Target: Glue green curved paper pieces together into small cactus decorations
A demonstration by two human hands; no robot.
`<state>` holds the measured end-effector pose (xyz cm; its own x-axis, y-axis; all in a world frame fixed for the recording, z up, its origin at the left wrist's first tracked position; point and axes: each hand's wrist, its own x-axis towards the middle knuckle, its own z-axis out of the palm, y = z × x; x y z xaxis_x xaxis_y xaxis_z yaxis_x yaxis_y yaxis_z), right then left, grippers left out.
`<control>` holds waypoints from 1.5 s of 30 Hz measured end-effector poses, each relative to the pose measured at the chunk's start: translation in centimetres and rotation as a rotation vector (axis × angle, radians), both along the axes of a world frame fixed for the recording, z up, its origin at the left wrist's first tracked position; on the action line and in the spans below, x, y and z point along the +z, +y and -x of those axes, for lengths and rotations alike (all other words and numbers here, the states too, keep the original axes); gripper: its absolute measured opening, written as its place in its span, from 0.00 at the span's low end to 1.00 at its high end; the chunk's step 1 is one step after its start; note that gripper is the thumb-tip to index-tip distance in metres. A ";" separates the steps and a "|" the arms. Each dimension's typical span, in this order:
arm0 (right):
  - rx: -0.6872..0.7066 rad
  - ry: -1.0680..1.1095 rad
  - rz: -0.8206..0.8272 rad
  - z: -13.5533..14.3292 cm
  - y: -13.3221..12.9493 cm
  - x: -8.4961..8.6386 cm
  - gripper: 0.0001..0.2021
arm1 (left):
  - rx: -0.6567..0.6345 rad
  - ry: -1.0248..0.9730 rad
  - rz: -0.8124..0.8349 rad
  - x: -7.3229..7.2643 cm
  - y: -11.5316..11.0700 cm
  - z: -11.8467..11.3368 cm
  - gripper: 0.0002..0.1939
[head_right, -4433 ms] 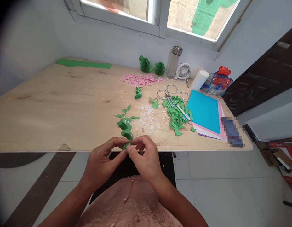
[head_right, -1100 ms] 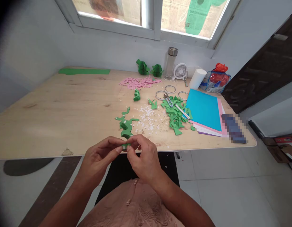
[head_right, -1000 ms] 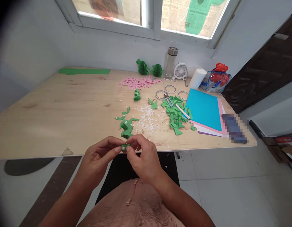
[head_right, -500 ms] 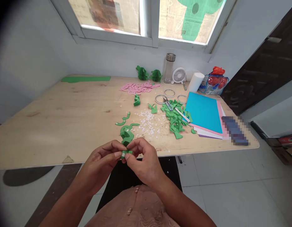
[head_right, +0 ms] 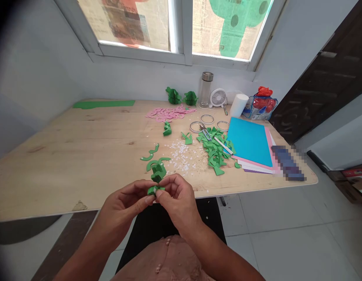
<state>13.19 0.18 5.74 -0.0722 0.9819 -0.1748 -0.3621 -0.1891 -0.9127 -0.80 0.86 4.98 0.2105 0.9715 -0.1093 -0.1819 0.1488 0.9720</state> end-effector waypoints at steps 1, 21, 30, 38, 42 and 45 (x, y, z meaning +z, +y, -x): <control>-0.001 -0.003 -0.003 0.0 0.0 -0.1 0.07 | 0.005 0.013 -0.031 0.1 0.0 0.0 0.09; -0.025 -0.295 -0.173 -0.7 -0.7 -1.0 0.06 | 0.152 0.077 -0.023 0.7 -0.5 -0.9 0.11; -0.042 -0.660 -0.353 -1.1 -0.7 -0.2 0.07 | 0.154 0.374 -0.152 0.4 -0.9 -1.0 0.12; -0.214 -1.048 -0.750 -1.0 -1.0 -0.8 0.08 | 0.191 0.693 -0.391 1.2 -1.2 -1.4 0.16; -0.223 -1.091 -0.803 -1.2 -0.9 -0.7 0.10 | 0.160 0.770 -0.525 1.3 -1.1 -1.5 0.15; -0.194 -1.062 -0.794 -1.5 -0.8 -0.4 0.11 | 0.131 0.821 -0.603 1.4 -1.0 -1.4 0.15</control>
<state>14.71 -0.63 5.31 -0.1071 0.8216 0.5599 0.6251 0.4935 -0.6047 0.56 -0.11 6.33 0.1787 0.9225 0.3421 0.5931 -0.3784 0.7106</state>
